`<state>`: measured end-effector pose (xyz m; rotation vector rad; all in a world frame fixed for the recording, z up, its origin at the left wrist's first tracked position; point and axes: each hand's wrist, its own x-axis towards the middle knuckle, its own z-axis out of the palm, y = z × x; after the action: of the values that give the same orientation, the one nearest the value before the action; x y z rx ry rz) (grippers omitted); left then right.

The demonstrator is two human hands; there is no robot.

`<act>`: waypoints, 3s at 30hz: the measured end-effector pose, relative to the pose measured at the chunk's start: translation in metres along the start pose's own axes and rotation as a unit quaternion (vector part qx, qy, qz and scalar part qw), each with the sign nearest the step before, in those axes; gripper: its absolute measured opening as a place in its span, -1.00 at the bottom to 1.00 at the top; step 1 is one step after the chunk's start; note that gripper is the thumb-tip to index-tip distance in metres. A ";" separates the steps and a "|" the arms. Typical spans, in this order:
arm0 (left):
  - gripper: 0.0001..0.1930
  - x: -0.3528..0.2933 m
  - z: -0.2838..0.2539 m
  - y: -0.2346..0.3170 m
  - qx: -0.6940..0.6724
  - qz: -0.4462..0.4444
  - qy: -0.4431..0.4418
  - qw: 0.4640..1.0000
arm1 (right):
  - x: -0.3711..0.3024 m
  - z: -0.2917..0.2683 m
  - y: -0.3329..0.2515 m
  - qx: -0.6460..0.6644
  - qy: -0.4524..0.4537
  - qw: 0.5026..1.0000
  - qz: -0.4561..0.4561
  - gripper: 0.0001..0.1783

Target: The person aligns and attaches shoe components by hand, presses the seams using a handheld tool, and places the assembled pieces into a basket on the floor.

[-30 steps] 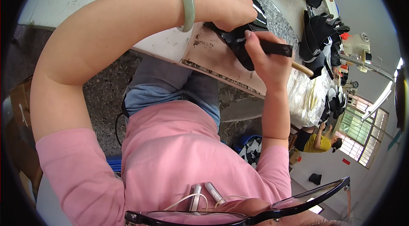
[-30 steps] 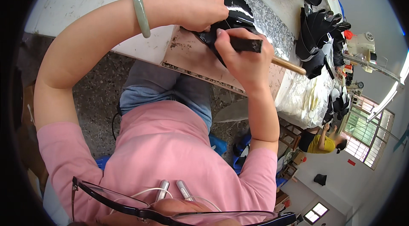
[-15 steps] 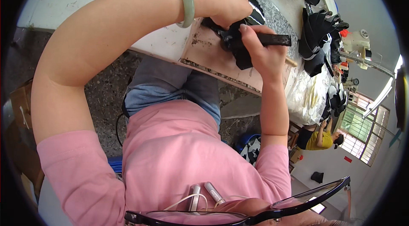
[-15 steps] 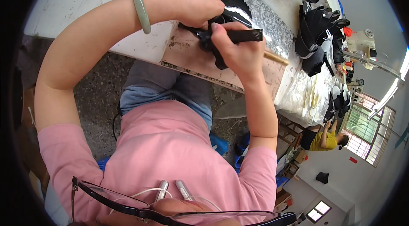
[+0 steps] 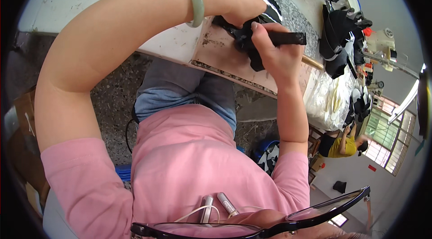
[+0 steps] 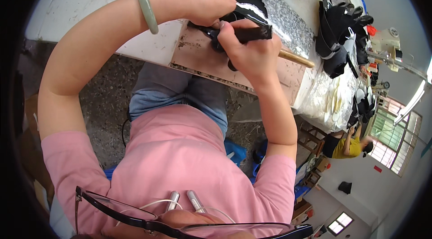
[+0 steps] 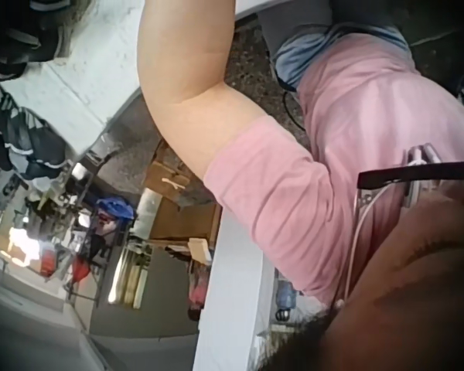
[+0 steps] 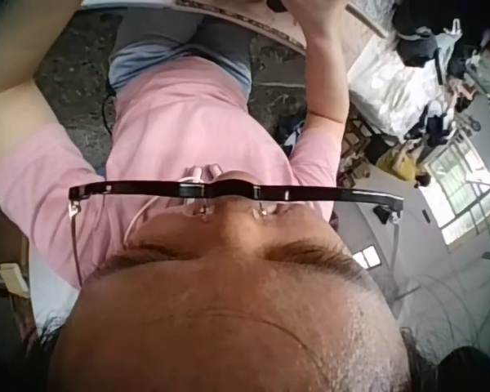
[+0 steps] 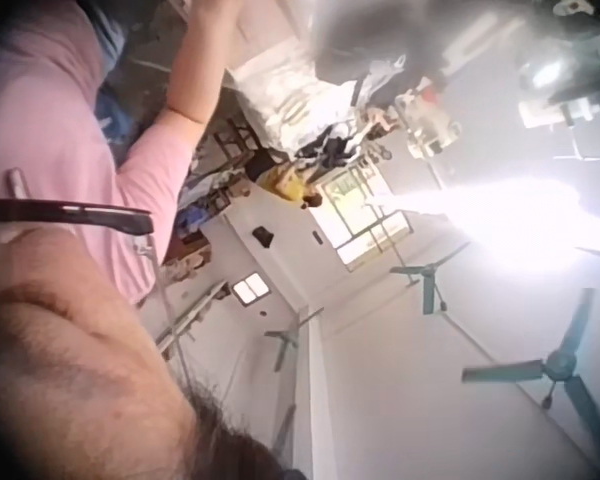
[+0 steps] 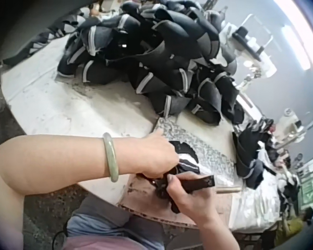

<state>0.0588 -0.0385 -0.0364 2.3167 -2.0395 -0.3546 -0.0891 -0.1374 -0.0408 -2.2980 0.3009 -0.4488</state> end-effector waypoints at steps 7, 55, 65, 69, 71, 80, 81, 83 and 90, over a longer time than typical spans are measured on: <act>-0.83 -0.001 0.000 0.001 -0.022 0.000 0.017 1.000 | -0.007 -0.006 -0.004 0.075 0.024 0.997 0.016 -0.80; -0.71 -0.020 -0.066 0.046 -0.445 0.192 -0.015 0.874 | -0.008 -0.131 -0.001 0.336 -0.413 0.844 -0.071 -0.68; -0.67 0.011 -0.016 0.003 -0.643 0.009 0.340 0.687 | -0.008 -0.265 0.007 0.411 -0.120 0.903 0.032 -0.61; -0.76 0.018 0.029 -0.028 -0.700 -0.113 0.348 0.614 | 0.030 -0.335 0.010 0.258 0.085 0.961 0.052 -0.60; -0.78 0.021 0.038 -0.027 -0.688 -0.158 0.334 0.625 | 0.061 -0.355 0.022 0.269 0.241 0.932 0.045 -0.69; -0.81 0.025 0.042 -0.029 -0.669 -0.126 0.301 0.668 | 0.159 -0.421 0.192 -0.228 0.389 0.892 0.029 -0.58; -0.81 0.031 0.043 -0.027 -0.668 -0.114 0.297 0.673 | 0.155 -0.423 0.216 -0.225 0.370 0.901 0.032 -0.58; -0.81 0.025 0.046 -0.028 -0.658 -0.127 0.303 0.678 | 0.153 -0.359 0.235 -0.245 0.333 0.907 0.083 -0.59; -0.81 0.025 0.046 -0.024 -0.619 -0.142 0.271 0.724 | 0.089 -0.260 0.259 -0.210 0.211 0.949 0.099 -0.58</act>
<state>0.0757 -0.0539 -0.0890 1.4919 -0.6728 -0.6613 -0.1340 -0.5121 -0.0405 -2.5243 0.9084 -0.8385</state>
